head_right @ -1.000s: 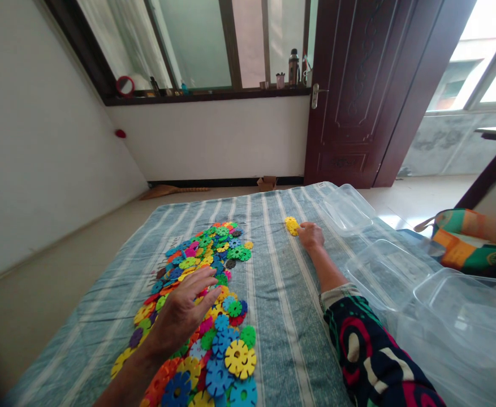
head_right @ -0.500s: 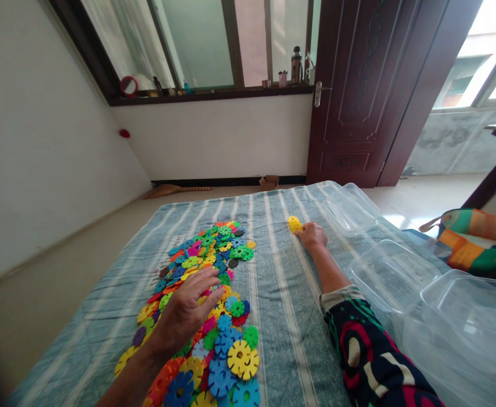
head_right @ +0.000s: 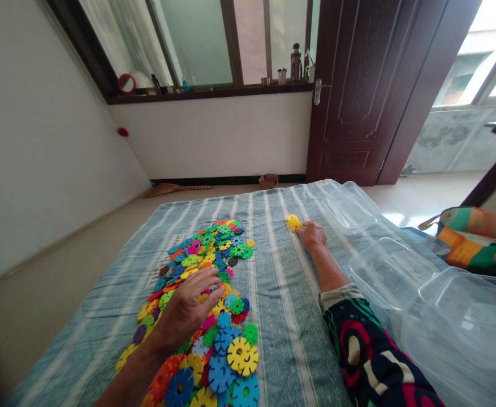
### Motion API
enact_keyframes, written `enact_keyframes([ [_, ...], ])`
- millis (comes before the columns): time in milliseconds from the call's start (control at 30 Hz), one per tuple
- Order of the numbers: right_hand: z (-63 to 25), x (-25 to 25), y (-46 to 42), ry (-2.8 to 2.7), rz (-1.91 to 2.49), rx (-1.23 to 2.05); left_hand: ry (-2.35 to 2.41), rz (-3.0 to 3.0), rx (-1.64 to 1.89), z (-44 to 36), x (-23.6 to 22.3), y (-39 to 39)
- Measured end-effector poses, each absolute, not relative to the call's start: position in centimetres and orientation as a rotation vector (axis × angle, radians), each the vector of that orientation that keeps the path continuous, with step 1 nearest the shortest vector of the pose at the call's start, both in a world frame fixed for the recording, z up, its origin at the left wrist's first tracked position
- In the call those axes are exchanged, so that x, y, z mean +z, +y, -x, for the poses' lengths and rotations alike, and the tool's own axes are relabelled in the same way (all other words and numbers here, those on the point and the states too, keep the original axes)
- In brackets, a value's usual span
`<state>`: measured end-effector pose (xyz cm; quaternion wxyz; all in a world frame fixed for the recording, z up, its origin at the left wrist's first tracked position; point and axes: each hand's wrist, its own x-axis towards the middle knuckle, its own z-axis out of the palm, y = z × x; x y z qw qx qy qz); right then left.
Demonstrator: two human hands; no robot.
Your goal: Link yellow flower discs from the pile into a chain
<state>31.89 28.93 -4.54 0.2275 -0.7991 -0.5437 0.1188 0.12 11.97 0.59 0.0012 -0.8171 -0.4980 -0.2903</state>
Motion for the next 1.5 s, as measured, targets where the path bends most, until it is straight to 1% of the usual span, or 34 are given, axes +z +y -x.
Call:
enact_keyframes([
  [200,-31.8,-5.1,27.8,-1.476,2.161,0.254,-1.596,2.656,-0.816,-0.4,1.0,11.8],
  [367,-30.5,-5.7,24.6,-1.404,2.030,0.270,-1.637,2.754,-0.665,-0.8,0.9,11.7],
  [600,-25.9,-6.5,17.4,-1.494,1.666,0.463,-1.633,2.820,-0.490,-0.9,0.5,11.9],
  [767,-23.7,-6.6,14.0,-1.580,1.536,0.591,-1.636,2.777,-0.414,-0.8,0.3,12.1],
  [1000,-23.9,-6.4,13.9,-1.638,1.509,0.635,-1.556,2.834,-0.366,-1.8,1.0,11.1],
  [1200,-24.0,-6.2,13.9,-1.656,1.538,0.661,-1.340,3.152,-0.079,-4.1,2.8,8.2],
  [1333,-23.9,-6.0,14.0,-1.661,1.558,0.667,-1.372,3.109,0.093,-5.0,3.0,7.0],
  [1500,-23.5,-6.0,14.1,-1.660,1.546,0.656,-1.431,3.078,0.090,-4.9,2.9,6.7],
])
